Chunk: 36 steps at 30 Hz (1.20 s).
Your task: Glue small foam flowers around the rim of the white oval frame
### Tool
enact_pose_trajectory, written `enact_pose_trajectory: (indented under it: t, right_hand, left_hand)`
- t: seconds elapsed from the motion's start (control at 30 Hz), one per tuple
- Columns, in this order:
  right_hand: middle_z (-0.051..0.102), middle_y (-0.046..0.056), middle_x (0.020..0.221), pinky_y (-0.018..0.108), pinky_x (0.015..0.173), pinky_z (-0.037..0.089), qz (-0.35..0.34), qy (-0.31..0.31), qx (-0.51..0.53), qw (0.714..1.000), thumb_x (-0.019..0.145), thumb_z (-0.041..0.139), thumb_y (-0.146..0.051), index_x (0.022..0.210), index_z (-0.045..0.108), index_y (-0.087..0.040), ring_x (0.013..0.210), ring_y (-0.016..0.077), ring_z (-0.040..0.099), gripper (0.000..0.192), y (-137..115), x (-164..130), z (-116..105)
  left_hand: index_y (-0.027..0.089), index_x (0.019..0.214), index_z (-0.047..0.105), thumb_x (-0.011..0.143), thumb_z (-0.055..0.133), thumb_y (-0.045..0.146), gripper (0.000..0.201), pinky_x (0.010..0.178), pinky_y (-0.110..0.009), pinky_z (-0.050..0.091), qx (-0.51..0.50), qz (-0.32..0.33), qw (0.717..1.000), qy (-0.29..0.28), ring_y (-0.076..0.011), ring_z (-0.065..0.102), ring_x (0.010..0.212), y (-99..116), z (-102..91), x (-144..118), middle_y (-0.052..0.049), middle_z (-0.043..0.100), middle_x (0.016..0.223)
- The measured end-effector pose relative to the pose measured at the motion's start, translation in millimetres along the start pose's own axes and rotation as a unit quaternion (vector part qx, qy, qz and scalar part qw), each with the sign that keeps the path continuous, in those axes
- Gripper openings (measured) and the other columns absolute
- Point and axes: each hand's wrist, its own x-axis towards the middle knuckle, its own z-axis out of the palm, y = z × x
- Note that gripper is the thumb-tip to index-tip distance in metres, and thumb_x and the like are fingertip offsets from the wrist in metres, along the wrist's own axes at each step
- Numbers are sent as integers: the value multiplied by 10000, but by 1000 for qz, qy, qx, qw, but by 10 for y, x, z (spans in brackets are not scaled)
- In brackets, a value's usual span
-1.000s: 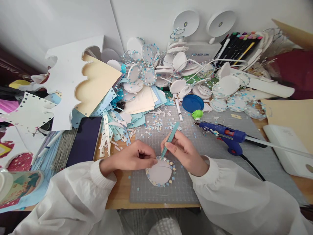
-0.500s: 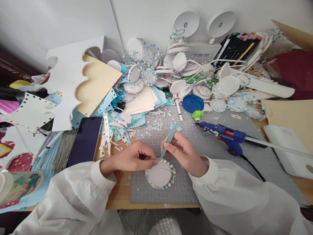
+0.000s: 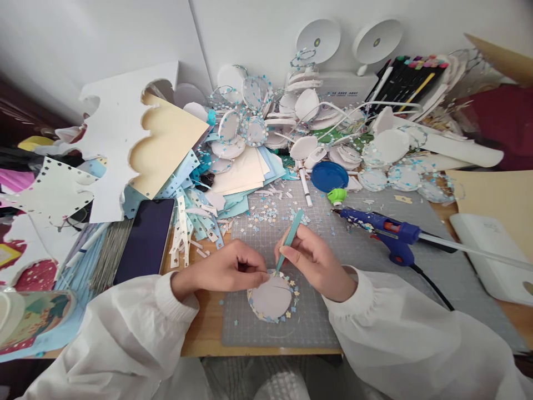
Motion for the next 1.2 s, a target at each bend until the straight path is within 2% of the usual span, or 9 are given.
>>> enact_pose_trajectory:
  t: [0.17, 0.37, 0.57, 0.67, 0.77, 0.9, 0.97, 1.07, 1.2]
  right_hand:
    - [597, 25, 746, 296, 628, 501, 10, 12, 17, 1000, 883, 554, -440, 831, 487, -207, 661, 138, 573, 248, -4, 3, -10]
    - [605, 26, 783, 286, 652, 510, -4, 65, 10, 998, 865, 581, -445, 813, 506, -204, 676, 129, 579, 258, 20, 34, -51]
    - [603, 26, 761, 276, 620, 495, -4, -12, 41, 999, 897, 549, -388, 848, 500, -205, 659, 127, 568, 196, 17, 20, -24]
    - [597, 26, 753, 272, 640, 497, -10, -20, 23, 999, 909, 529, -385, 845, 504, -201, 672, 127, 573, 196, 6, 12, -3]
    - [605, 28, 772, 273, 658, 502, -25, 10, 6, 1000, 905, 535, -387, 854, 521, -201, 694, 131, 583, 193, 0, 22, -12]
    - [631, 33, 856, 279, 693, 503, -56, 120, -15, 991, 889, 568, -368, 883, 564, -212, 733, 134, 579, 156, 6, 59, -57]
    - [625, 32, 916, 275, 712, 497, -75, 154, -11, 985, 881, 587, -339, 910, 590, -221, 774, 134, 572, 122, 24, 79, -76]
    - [583, 15, 975, 258, 718, 482, -105, 164, 12, 981, 877, 600, -287, 965, 619, -248, 803, 120, 555, 98, 63, 96, -89]
    - [565, 3, 971, 261, 713, 471, -93, 126, 88, 984, 875, 606, -265, 983, 641, -272, 769, 104, 549, 114, 75, 95, -98]
  left_hand:
    - [102, 625, 571, 847, 531, 255, 273, 456, -198, 264, -5, -2, 1000, 1, -72, 350, 491, 5, -8, 1, 22, 435, 525]
    - [104, 643, 572, 849, 537, 248, 254, 456, -200, 263, -7, 0, 1000, -7, -71, 346, 490, -5, -17, -6, 25, 432, 529]
    - [102, 634, 573, 845, 535, 250, 261, 454, -200, 266, -2, -2, 1000, -3, -72, 355, 491, 11, -7, -1, 20, 441, 531]
    - [105, 622, 565, 844, 533, 243, 264, 453, -201, 260, -1, 0, 1000, 1, -70, 344, 487, 16, -8, 1, 25, 425, 523]
    - [110, 611, 558, 847, 535, 244, 272, 450, -201, 257, -3, 1, 1000, 1, -69, 336, 484, 9, -9, -7, 29, 410, 517]
    - [113, 612, 565, 854, 546, 248, 278, 442, -202, 253, -1, 9, 1000, -2, -67, 330, 476, -14, 6, -15, 29, 409, 517]
    - [110, 608, 574, 862, 548, 255, 294, 439, -200, 251, 13, 21, 1000, 3, -63, 327, 467, -31, 22, -9, 29, 411, 511]
    - [103, 638, 618, 869, 568, 288, 300, 454, -198, 275, 41, 43, 998, 7, -65, 360, 472, -56, 47, 3, 16, 455, 518]
    - [103, 633, 622, 810, 659, 350, 305, 459, -193, 303, 9, 40, 999, 32, -76, 410, 491, -54, 58, 5, -1, 508, 542]
